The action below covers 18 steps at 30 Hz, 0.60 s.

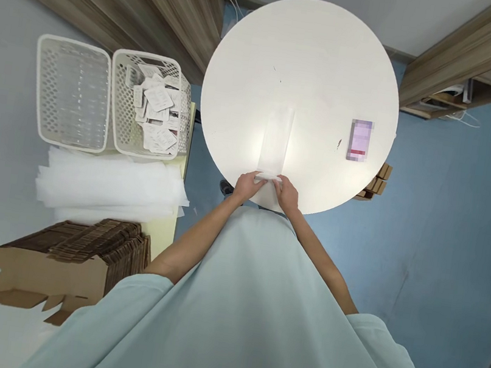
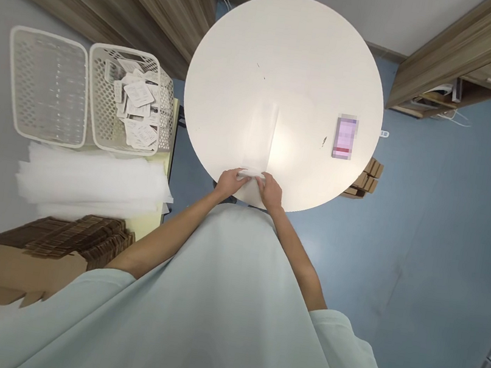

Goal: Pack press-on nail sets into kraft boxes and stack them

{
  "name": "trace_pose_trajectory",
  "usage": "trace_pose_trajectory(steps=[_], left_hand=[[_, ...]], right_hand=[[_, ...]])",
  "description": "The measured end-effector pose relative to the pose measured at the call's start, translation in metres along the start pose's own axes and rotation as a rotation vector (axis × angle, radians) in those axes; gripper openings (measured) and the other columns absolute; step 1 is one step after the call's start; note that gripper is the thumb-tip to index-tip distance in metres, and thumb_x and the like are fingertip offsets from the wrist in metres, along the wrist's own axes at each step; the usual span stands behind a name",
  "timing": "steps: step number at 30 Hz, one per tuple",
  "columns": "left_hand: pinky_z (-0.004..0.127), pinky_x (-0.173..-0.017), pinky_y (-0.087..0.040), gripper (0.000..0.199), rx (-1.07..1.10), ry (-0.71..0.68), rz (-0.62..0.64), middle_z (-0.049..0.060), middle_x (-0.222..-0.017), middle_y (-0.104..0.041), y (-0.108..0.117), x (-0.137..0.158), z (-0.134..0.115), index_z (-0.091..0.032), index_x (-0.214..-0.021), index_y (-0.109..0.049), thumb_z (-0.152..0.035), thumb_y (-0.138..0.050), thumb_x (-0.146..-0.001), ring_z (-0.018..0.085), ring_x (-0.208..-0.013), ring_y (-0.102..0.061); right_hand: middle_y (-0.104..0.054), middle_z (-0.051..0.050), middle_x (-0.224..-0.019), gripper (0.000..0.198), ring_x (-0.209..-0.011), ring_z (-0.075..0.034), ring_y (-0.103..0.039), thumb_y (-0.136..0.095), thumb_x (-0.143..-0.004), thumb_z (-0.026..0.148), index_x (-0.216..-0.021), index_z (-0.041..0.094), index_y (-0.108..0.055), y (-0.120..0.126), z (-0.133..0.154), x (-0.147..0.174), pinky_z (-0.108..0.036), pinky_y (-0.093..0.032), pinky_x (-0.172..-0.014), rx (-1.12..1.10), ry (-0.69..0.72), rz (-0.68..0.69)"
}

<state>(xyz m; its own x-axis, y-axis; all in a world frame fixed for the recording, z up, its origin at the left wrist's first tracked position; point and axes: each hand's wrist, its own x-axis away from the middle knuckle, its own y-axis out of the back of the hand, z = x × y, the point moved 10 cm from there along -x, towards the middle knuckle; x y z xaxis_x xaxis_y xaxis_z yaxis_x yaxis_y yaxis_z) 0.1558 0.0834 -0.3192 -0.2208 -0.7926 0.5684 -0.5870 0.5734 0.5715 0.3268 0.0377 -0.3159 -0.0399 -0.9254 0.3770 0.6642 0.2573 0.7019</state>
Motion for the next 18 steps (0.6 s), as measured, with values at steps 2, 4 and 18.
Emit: trace_pose_trajectory(steps=[2, 4, 18], left_hand=[[0.036, -0.091, -0.054, 0.032, -0.026, 0.073, -0.029, 0.011, -0.113, -0.082, 0.004, -0.006, 0.004, -0.019, -0.115, -0.080, -0.044, -0.065, -0.102, 0.030, -0.106, -0.074], [0.035, -0.085, -0.052, 0.028, -0.050, 0.140, -0.048, 0.012, -0.105, -0.081, 0.007, -0.012, 0.008, -0.019, -0.101, -0.078, -0.044, -0.065, -0.102, 0.028, -0.100, -0.073], [0.048, -0.129, -0.039, 0.058, -0.252, -0.077, -0.094, 0.022, -0.172, -0.042, 0.006, -0.032, -0.026, -0.013, -0.162, -0.045, -0.019, -0.053, -0.105, 0.035, -0.158, -0.044]], right_hand=[[-0.075, -0.012, -0.131, 0.044, -0.111, -0.027, -0.073, -0.040, -0.116, 0.050, -0.137, 0.019, -0.064, 0.002, -0.002, -0.007, -0.038, -0.058, -0.095, -0.015, -0.049, -0.005], [-0.075, -0.012, -0.123, 0.037, -0.104, -0.026, -0.072, -0.045, -0.114, 0.046, -0.128, 0.019, -0.067, 0.003, -0.005, -0.015, -0.037, -0.058, -0.089, -0.015, -0.092, -0.010], [-0.056, -0.020, -0.159, 0.042, -0.148, -0.032, -0.052, -0.054, -0.103, 0.015, -0.145, 0.014, -0.062, 0.018, 0.028, -0.056, -0.050, -0.049, -0.119, 0.188, 0.092, -0.071]])
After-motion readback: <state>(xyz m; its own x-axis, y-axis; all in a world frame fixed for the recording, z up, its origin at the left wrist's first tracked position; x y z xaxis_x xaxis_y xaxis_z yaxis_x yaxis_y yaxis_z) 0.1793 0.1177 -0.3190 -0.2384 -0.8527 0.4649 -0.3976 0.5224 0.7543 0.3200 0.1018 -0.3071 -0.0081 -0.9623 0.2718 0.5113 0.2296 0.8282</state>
